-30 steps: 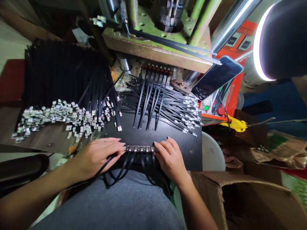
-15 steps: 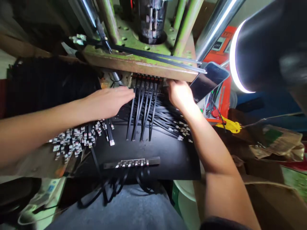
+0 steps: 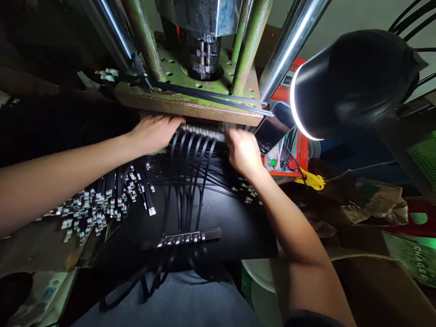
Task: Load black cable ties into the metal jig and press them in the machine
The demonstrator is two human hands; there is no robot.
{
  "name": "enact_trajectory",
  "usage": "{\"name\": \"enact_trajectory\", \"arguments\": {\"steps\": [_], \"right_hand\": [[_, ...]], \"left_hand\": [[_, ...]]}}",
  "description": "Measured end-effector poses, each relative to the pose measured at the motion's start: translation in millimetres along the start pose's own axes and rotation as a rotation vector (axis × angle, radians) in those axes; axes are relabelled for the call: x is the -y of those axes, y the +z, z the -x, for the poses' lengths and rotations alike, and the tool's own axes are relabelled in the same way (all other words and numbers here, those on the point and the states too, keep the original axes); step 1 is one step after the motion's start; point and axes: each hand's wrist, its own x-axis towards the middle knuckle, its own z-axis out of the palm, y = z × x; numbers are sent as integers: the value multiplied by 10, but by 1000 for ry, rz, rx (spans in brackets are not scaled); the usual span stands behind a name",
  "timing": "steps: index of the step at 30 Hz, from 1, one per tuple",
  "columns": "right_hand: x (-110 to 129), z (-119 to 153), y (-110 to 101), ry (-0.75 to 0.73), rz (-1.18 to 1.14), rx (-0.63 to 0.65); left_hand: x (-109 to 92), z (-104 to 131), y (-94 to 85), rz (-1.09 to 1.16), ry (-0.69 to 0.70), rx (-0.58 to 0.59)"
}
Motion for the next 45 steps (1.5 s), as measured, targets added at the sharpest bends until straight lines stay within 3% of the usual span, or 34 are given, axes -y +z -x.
{"name": "enact_trajectory", "arguments": {"steps": [4,7,10,13,15,18,20,22,25,27,28,30,33,35,37,39,42,45], "right_hand": [[316,1150,-214,-29,-116,166],[438,1617,-204,0,-128,252],[395,1691,-161,-1,-218,211],[315,1626,-195,50,-326,123],[358,1567,-204,75,-335,108],[577,1403,-93,-55,-348,129],[681,1231,11,-107,-343,95],[637,1056,52,-37,-309,47],[364,946,-28,69,-215,-8],[247,1045,-92,44,-155,-22],[255,1146,-103,12,-143,-14],[409,1407,-67,-75,-156,62],[789,1758,71,-222,-156,204],[934,1843,135,-302,-108,205],[894,1761,134,-340,-79,154],[685,1509,84,-315,-75,118],[219,848,41,-203,-74,36],[-176,1,157,-42,-94,-54]], "left_hand": [[-423,715,42,-119,344,61],[-769,932,221,-120,447,140],[-1007,914,390,-48,445,146],[-1107,899,405,186,341,137],[-1148,961,321,473,235,303],[-1226,1104,152,905,192,735],[-1244,1161,63,981,214,863],[-1161,1167,3,841,192,718],[-826,1185,-55,422,122,206],[-565,1308,-59,205,117,-38],[-464,1414,-42,148,137,-64],[-366,1689,37,129,201,45],[-461,2076,212,141,269,266],[-570,2181,288,98,301,287],[-612,2108,284,56,311,266],[-561,1859,210,0,259,227],[-368,1230,71,-122,141,97],[-133,457,25,-196,27,-33]]}}
